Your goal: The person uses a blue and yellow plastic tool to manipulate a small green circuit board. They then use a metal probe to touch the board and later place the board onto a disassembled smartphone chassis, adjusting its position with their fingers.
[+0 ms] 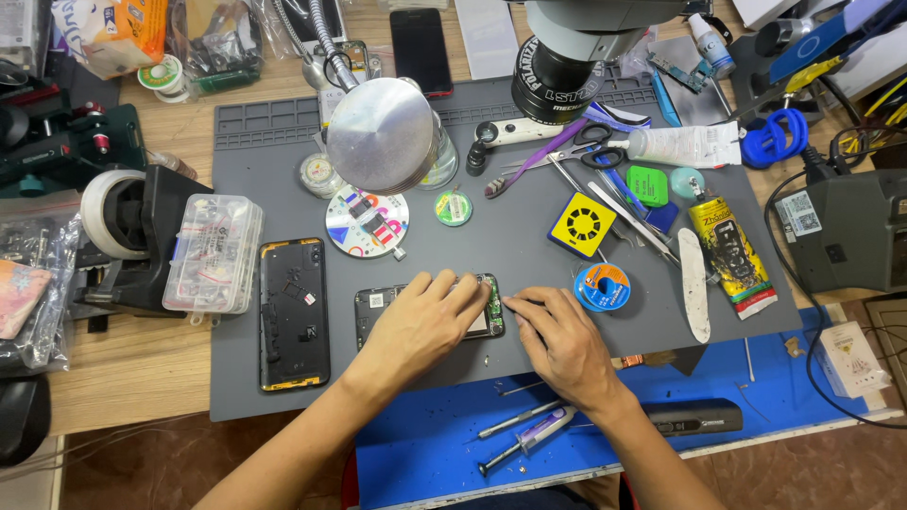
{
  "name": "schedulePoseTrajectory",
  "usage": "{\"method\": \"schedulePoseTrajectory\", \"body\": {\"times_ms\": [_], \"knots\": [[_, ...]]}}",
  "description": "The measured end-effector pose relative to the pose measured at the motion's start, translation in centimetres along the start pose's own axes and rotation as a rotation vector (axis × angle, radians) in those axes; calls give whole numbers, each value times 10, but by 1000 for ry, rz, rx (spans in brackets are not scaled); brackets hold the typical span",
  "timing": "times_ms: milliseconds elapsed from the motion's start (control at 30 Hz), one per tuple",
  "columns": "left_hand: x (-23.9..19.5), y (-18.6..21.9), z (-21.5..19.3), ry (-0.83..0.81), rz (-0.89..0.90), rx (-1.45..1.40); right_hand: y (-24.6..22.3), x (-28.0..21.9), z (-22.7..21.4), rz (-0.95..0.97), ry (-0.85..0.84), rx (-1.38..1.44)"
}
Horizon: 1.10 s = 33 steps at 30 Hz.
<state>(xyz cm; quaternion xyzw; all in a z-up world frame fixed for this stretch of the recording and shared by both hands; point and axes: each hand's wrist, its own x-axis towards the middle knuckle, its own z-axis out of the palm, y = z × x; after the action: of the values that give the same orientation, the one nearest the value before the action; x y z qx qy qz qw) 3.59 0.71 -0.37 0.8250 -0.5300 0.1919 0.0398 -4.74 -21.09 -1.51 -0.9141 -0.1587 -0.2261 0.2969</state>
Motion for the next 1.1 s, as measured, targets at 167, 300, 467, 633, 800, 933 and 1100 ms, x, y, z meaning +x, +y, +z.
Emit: {"method": "schedulePoseTrajectory", "body": {"times_ms": [167,300,467,633,800,933,1100], "knots": [[1,9,0,1,16,28,0,-3,2,17,-6,-16],[2,8,0,59,-8,9,2,-5,4,44,0,-28],[1,12,4,76,-157,-101,-18,6,2,203,37,44],[2,32,-12,122,-373,-220,-32,11,11,354,42,44],[-12,41,-32,286,-570,-397,-32,21,13,652,-44,-16],[-50,11,-55,360,-723,-457,-35,29,10,728,-108,-20],[-113,-26,-68,191,-1102,-466,-46,36,3,851,-142,21]]}}
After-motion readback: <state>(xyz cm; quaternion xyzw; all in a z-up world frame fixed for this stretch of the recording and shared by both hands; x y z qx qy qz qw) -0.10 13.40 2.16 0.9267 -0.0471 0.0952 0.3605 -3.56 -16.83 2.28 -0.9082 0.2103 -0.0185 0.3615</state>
